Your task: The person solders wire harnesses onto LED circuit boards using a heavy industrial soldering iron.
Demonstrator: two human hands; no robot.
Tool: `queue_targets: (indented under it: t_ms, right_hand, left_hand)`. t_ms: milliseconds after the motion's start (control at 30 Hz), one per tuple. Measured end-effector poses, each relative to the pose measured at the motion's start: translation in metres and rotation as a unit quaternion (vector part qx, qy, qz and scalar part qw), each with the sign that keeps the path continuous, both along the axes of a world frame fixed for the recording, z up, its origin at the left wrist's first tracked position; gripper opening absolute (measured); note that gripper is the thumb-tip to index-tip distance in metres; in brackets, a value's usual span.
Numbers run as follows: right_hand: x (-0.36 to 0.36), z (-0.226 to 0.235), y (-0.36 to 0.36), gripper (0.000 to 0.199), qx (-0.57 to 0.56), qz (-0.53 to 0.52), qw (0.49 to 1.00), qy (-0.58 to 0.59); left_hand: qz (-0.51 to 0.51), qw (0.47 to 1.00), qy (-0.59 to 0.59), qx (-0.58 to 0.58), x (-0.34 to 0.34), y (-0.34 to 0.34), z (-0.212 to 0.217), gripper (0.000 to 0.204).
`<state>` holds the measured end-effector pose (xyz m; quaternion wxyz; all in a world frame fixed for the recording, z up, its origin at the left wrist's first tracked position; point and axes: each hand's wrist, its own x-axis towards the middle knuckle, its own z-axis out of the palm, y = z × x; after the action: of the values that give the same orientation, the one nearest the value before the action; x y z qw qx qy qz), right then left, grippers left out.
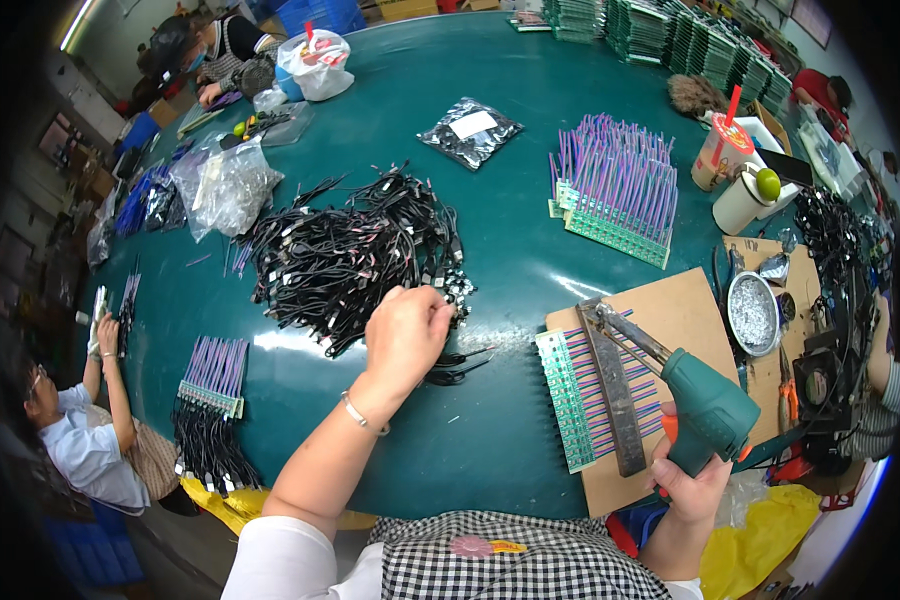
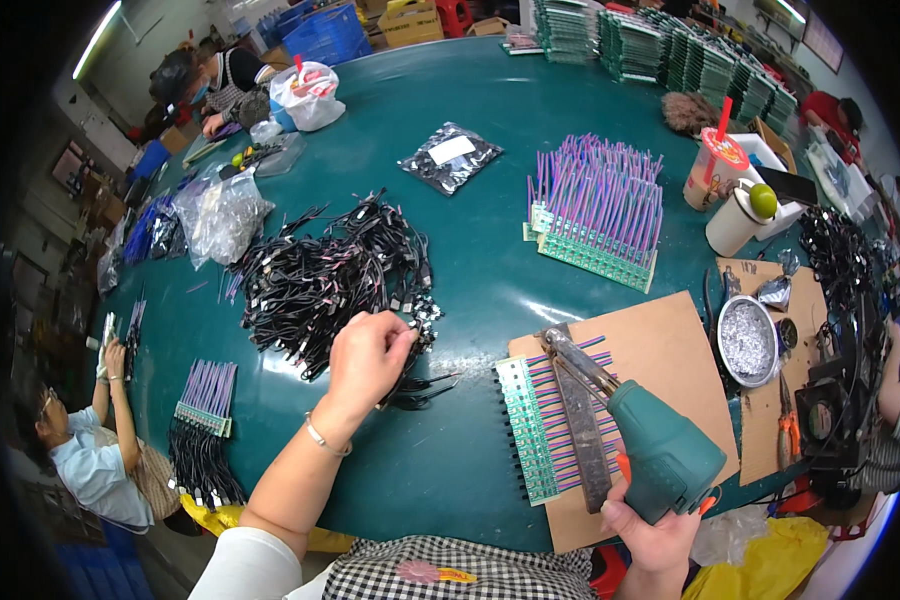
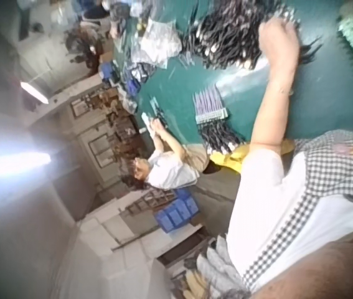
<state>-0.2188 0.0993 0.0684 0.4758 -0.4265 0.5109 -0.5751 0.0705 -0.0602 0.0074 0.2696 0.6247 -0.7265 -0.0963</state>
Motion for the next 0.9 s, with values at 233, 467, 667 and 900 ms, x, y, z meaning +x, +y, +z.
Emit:
queue_targets:
  t_ms: [233,467,667,900]
  right_hand:
    - [0.003,0.005,-0.023,0.058,0.006,0.011,0.999,-0.050]
    - [0.003,0.011,-0.038,0.061,-0.034,0.002,0.999,-0.036]
    - [0.028,0.015,-0.058,0.065,0.019,0.028,0.999,-0.010]
    - [0.045,0.001,-0.062,0.038,0.025,0.122,0.987,0.097]
  left_hand:
    - [0.000,0.997,-0.033,0.075,-0.007,-0.003,0.002,0.019]
    - [-0.049,0.909,0.388,0.146,-0.010,0.023,0.039,0.007]
    - [-0.108,0.818,0.480,0.298,-0.036,0.045,0.056,0.009]
    - [-0.187,0.819,0.425,0.337,-0.064,0.069,0.057,0.008]
